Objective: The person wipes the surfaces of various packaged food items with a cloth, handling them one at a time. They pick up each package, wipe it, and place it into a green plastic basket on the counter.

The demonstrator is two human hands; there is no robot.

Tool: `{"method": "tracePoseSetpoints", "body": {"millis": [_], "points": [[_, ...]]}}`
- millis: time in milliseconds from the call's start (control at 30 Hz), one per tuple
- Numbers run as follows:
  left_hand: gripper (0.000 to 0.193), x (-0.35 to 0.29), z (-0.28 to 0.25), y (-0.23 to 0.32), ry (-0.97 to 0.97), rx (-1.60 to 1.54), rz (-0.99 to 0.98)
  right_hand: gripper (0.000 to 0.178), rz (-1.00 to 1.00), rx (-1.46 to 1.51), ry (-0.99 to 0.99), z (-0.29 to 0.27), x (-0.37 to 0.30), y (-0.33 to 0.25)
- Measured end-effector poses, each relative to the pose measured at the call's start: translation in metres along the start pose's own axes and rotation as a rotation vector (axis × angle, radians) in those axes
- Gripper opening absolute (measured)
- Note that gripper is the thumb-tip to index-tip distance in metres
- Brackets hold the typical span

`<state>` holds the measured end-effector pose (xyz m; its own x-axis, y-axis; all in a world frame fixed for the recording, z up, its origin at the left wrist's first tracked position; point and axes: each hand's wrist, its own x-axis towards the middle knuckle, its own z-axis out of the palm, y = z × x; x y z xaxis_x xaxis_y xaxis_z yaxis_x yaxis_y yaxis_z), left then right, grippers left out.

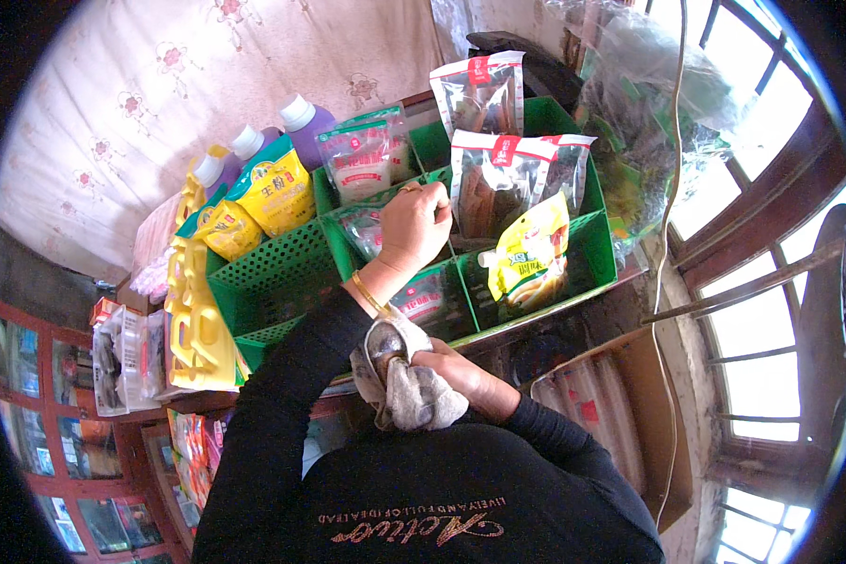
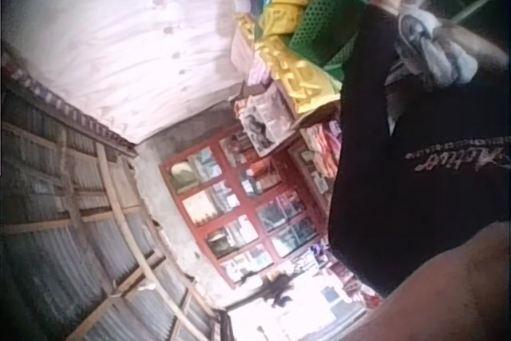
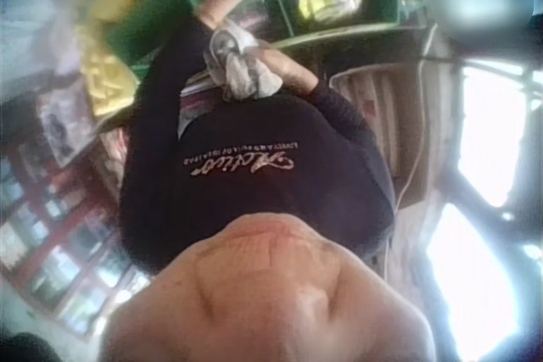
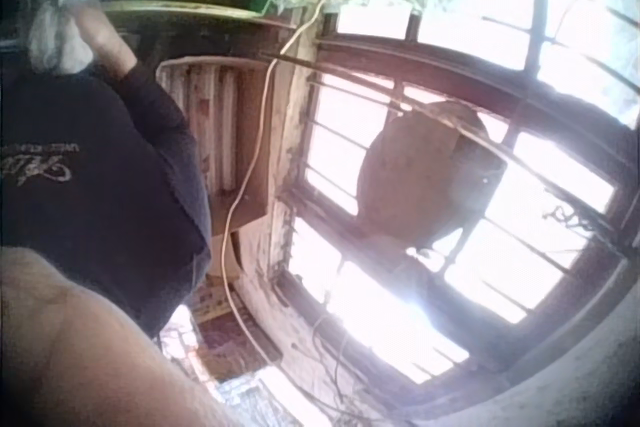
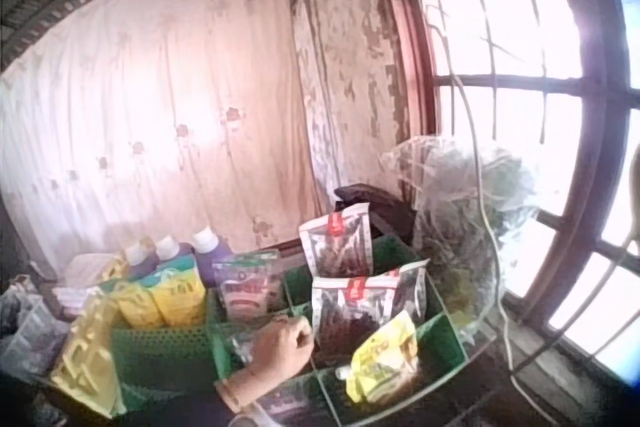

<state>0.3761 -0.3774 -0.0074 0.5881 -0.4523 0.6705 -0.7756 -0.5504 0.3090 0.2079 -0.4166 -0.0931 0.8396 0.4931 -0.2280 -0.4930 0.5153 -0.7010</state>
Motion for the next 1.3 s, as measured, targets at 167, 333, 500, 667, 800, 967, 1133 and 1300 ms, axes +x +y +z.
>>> {"method": "tracePoseSetpoints", "body": {"millis": [167,333,500,667,800,967,1133,1300], "points": [[0.024,0.016,-0.006,0.008,0.046,-0.061,0.018,0.042,-0.016,0.034,-0.056,0.000,0.003,0.002],[0.033,0.064,0.004,0.009,0.106,0.102,0.321,0.045,-0.029,0.024,-0.076,0.006,0.002,0.002],[0.008,0.081,0.001,0.002,-0.166,0.263,0.307,0.046,-0.010,0.048,-0.093,0.009,-0.002,0.003],[0.016,0.078,-0.012,-0.002,-0.080,0.218,0.124,0.046,-0.022,0.039,-0.079,0.010,-0.006,0.002],[0.022,0.074,-0.015,-0.001,-0.468,0.356,-0.057,0.046,-0.004,-0.008,-0.089,0.009,-0.003,0.004],[0.019,0.083,-0.019,0.015,-0.482,0.377,-0.005,0.047,-0.022,0.010,-0.122,0.011,-0.010,-0.003],[0.018,0.104,0.000,0.027,-0.291,0.166,0.242,0.047,-0.034,0.021,-0.122,0.008,-0.010,0.004],[0.019,0.122,0.042,0.046,-0.351,0.205,0.261,0.045,-0.040,-0.008,-0.122,0.009,-0.016,-0.003]]}}
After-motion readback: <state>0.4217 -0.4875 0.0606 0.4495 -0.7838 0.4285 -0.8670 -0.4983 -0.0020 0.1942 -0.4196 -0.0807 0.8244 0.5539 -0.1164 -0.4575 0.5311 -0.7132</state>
